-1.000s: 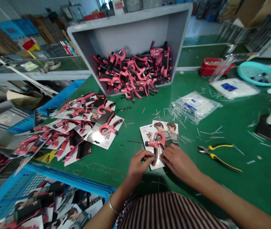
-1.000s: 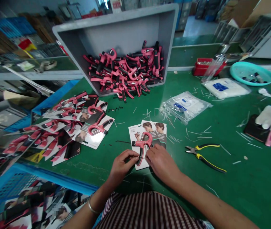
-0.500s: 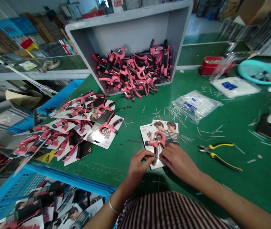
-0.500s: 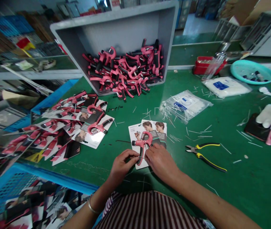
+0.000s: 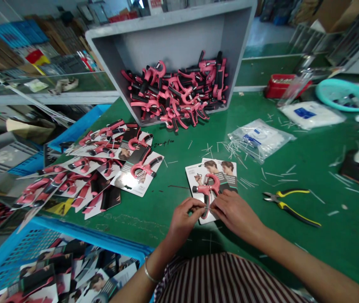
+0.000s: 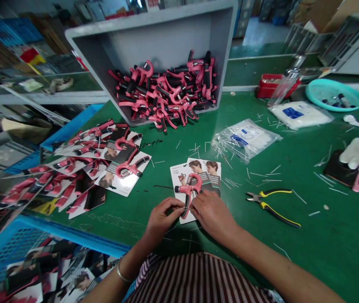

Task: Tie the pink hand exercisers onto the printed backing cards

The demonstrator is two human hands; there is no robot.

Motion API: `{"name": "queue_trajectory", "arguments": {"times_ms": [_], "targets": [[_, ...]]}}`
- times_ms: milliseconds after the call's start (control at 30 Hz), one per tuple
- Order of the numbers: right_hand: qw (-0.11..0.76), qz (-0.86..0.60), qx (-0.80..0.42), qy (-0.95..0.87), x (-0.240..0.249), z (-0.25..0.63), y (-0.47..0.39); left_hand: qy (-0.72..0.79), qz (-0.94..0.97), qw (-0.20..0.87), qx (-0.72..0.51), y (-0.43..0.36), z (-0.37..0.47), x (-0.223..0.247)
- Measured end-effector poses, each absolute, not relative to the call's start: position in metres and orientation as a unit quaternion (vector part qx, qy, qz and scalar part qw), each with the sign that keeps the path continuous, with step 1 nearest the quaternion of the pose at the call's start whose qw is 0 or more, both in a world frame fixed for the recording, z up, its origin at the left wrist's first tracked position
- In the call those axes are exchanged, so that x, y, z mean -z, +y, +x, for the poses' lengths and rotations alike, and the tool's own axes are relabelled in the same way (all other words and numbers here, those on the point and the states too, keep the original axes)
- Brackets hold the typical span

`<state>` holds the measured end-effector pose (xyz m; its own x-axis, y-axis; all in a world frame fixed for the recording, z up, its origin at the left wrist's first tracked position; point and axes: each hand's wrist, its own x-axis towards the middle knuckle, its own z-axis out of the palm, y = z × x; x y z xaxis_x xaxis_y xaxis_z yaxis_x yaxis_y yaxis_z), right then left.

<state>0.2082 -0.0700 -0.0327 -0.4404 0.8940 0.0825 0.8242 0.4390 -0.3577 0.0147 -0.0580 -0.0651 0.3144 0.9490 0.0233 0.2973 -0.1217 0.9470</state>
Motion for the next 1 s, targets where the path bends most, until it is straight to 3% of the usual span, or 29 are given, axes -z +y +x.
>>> {"name": "queue_trajectory", "arguments": {"times_ms": [400, 667, 1000], "targets": [[0.238, -0.520, -0.233, -0.787, 0.036, 0.202, -0.070, 0.452, 0.748, 0.359, -0.327, -0.060, 0.014, 0.043], [0.233, -0.493, -0.232, -0.805, 0.041, 0.205, -0.073, 0.461, 0.684, 0.444, -0.351, -0.064, 0.021, 0.031], [0.362, -0.429, -0.339, -0.755, 0.054, 0.192, -0.070, 0.513, 0.776, 0.178, -0.321, -0.073, 0.012, 0.086]]}}
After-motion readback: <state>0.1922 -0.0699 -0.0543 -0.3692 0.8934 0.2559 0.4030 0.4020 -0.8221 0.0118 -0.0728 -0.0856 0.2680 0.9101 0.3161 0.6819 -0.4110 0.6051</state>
